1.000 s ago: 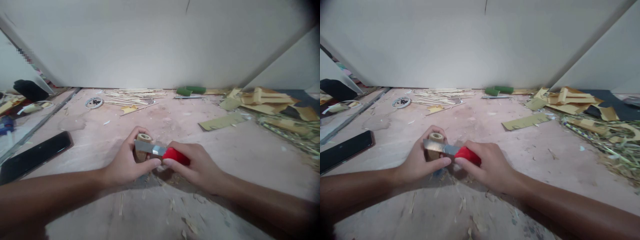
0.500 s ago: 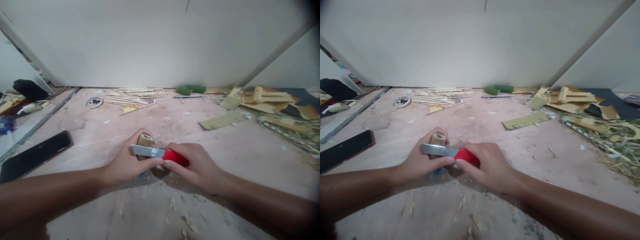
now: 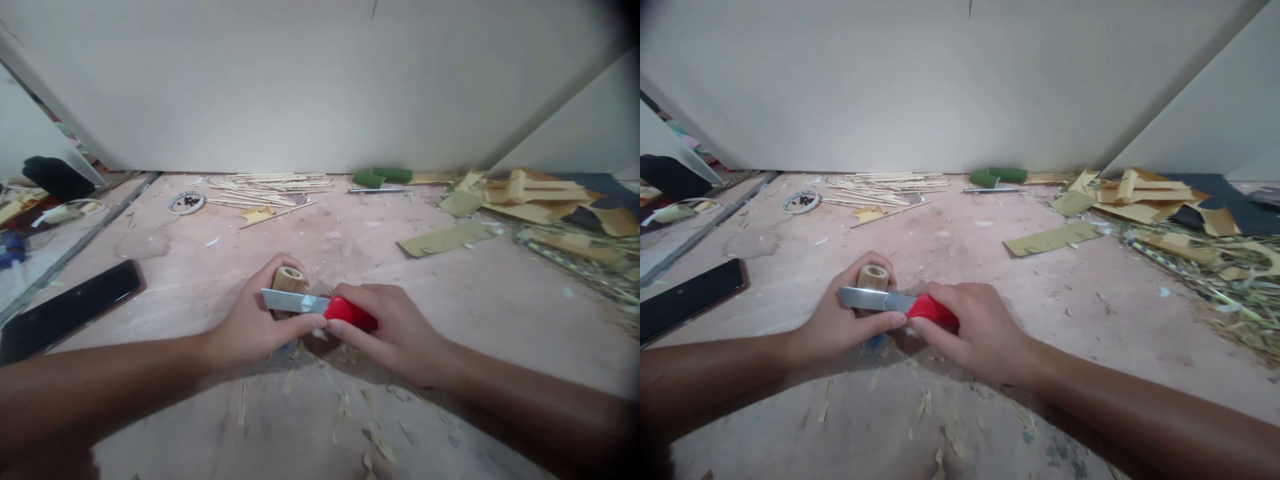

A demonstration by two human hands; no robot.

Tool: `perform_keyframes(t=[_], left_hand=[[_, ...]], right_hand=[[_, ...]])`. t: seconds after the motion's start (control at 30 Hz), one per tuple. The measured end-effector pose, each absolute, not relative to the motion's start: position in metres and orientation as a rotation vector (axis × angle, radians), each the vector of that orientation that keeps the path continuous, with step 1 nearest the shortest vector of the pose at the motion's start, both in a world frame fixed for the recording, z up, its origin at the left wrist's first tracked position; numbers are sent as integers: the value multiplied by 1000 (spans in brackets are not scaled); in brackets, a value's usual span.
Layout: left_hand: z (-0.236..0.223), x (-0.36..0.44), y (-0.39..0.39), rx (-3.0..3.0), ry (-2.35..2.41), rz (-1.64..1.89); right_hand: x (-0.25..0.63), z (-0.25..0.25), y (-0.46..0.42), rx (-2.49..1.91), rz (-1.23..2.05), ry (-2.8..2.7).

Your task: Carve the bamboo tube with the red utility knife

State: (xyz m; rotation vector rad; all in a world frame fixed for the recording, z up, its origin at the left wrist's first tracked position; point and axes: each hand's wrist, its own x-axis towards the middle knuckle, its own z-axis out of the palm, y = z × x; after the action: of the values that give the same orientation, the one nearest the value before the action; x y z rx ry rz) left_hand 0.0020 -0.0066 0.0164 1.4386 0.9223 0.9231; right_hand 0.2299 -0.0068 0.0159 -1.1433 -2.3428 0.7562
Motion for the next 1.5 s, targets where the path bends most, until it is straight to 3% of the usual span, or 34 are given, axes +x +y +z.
perform_keyframes(t=[1.5], left_hand=[[19, 0, -6, 1473, 908, 802]], right_hand=[[232, 14, -5, -1099, 641, -2440]])
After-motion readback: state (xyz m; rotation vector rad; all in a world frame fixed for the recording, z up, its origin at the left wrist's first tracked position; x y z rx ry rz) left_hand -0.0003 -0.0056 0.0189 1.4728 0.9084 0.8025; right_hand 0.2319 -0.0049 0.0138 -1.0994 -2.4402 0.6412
